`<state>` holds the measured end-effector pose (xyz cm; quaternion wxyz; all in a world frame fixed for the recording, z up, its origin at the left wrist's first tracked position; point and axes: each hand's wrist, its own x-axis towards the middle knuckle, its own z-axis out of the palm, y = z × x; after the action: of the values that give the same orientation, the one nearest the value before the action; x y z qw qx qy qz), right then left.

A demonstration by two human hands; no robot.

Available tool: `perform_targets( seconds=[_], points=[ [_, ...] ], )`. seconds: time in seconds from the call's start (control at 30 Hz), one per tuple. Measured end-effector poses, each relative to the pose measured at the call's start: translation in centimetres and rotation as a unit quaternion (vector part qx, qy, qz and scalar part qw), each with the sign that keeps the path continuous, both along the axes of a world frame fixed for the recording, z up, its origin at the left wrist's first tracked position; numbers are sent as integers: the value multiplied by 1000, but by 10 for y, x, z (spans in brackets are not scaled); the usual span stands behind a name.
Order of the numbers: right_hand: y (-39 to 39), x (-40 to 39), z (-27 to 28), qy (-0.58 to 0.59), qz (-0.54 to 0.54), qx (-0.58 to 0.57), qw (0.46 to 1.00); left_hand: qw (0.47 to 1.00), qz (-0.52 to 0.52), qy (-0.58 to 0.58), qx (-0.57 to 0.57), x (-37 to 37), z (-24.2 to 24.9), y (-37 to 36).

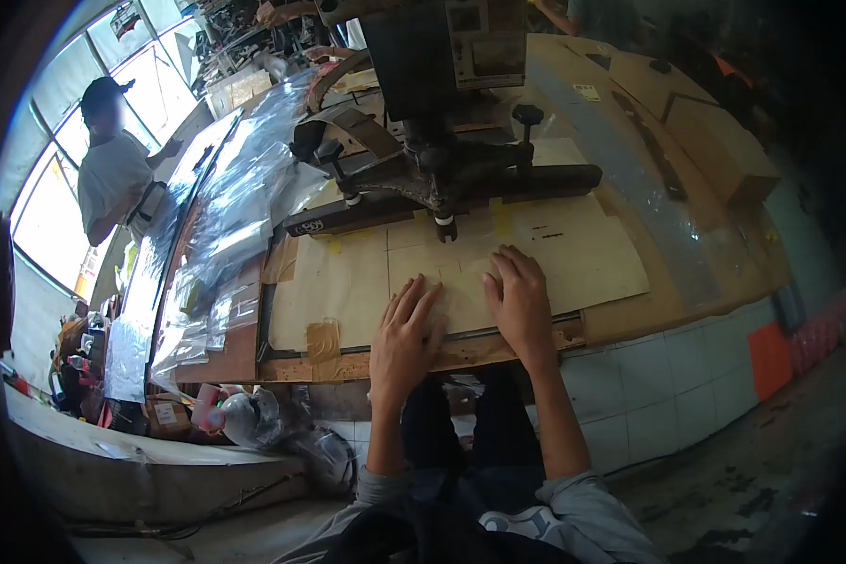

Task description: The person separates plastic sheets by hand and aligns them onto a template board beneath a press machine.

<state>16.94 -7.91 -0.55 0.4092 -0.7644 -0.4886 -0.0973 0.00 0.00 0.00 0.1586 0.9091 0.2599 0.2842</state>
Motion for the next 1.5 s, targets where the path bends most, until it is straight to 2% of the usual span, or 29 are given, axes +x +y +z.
perform_targets(
  seconds=[1.5],
  points=[
    [2, -1, 0, -3, -6, -4, 1000, 999, -1, -34, 4, 0, -1, 1]
  ],
)
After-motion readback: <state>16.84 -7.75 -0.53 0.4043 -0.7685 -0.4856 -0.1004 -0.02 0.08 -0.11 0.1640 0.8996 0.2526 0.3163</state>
